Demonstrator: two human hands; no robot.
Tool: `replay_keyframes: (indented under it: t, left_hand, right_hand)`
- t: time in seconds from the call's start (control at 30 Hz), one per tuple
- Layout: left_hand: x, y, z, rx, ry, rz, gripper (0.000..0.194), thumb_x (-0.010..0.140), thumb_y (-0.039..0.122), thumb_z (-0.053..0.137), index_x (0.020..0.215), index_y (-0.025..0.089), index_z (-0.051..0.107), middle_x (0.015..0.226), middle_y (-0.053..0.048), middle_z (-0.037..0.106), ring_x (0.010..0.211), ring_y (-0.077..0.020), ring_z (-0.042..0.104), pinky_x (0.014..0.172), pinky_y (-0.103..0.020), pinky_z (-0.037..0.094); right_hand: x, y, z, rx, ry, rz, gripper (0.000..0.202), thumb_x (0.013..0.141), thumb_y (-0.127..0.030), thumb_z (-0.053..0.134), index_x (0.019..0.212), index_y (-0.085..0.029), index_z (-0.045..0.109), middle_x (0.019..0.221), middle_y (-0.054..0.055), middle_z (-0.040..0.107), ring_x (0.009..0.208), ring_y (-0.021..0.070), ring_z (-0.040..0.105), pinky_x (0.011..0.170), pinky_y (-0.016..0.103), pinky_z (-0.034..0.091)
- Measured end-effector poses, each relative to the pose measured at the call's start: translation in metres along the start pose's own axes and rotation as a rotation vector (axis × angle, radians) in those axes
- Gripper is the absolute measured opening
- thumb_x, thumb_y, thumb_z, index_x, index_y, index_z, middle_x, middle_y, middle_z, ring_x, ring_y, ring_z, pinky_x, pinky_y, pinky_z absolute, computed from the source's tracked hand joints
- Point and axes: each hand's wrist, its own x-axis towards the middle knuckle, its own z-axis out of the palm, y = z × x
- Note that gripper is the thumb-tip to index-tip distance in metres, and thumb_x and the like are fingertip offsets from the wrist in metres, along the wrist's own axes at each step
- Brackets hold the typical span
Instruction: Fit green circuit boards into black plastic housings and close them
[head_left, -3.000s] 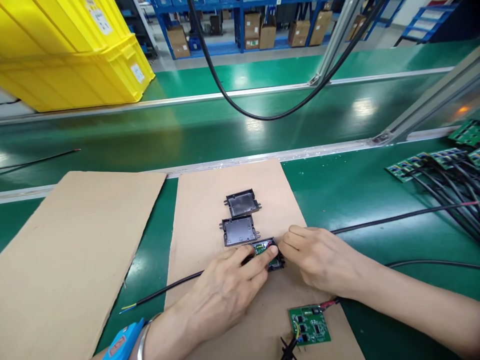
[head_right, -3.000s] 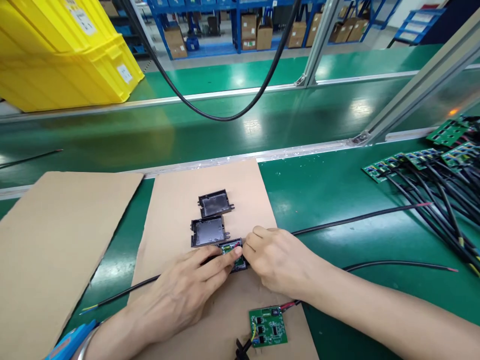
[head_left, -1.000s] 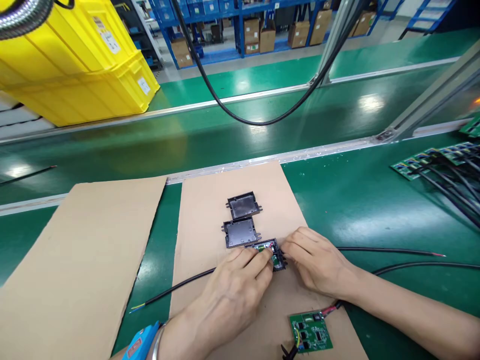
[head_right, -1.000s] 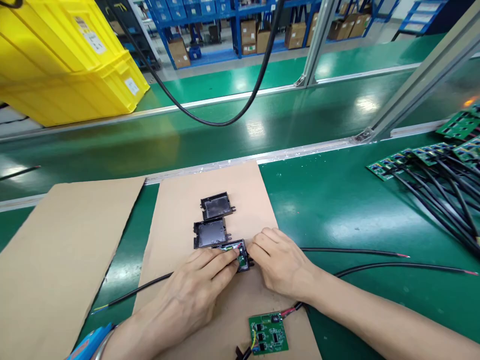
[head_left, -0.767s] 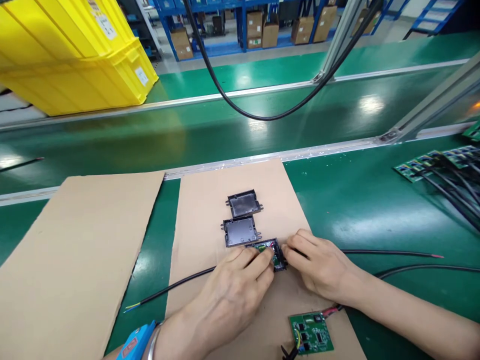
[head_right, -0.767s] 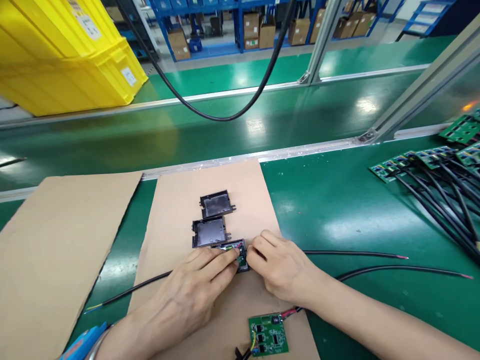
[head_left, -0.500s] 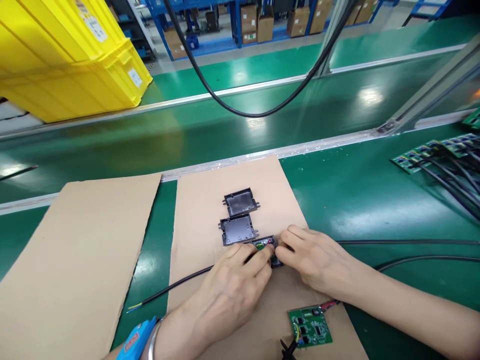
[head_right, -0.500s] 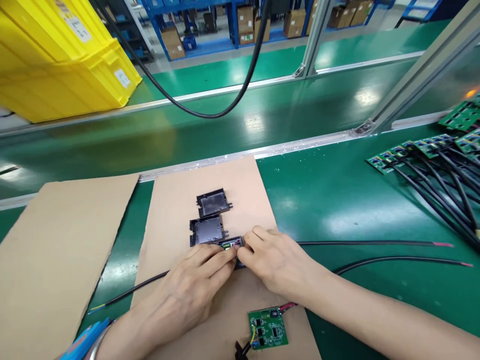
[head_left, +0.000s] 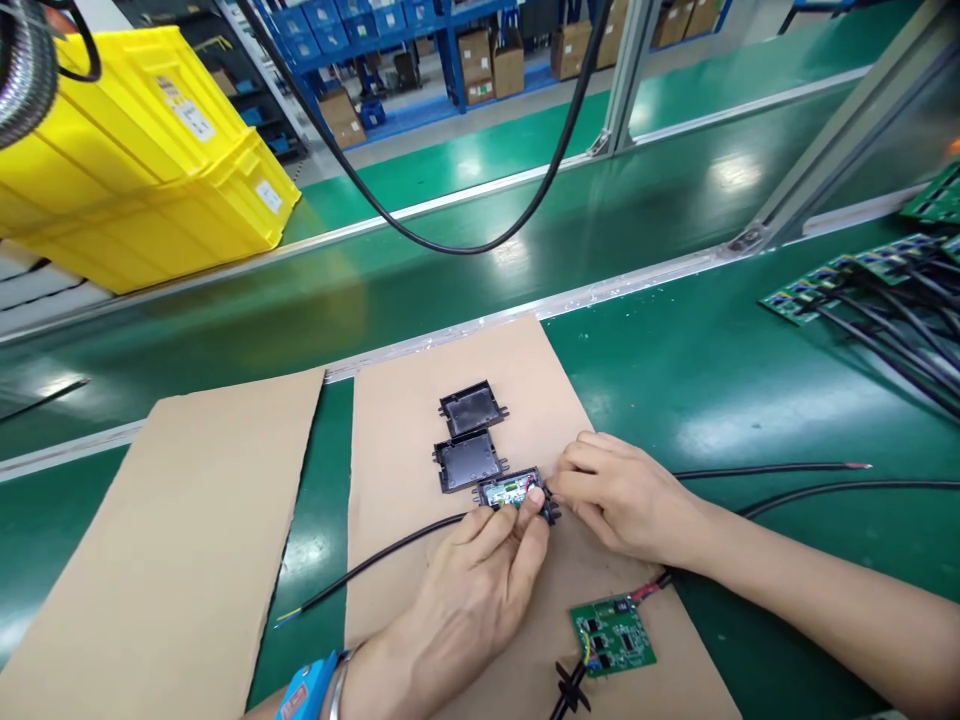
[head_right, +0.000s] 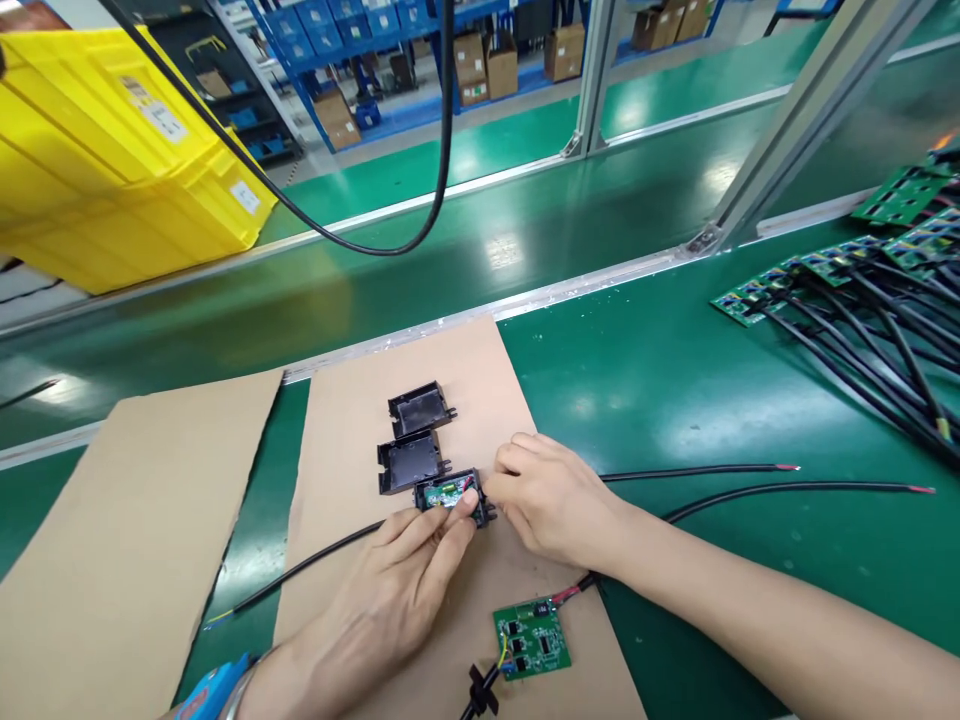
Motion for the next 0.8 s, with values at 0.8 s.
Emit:
replay_keyframes:
  t: [0.8]
  left_hand:
    - [-0.032, -0.128, -0.054, -0.026, 0.143, -0.645, 0.015, 0.095, 0.024, 0.037, 0.087, 0.021, 0.049, 0.082, -0.004, 0.058, 0.074, -0.0199, 0.059, 0.067, -0.031, 0.048]
  right_hand:
    - [0.047, 0.068, -0.1, -0.334, 0.169, 0.012, 0.023, 0.099, -0.025, 0.036, 0.091, -0.017, 0.056, 0.084, 0.005, 0.057, 0.079, 0.0179, 0.057, 0.067, 0.031, 0.043]
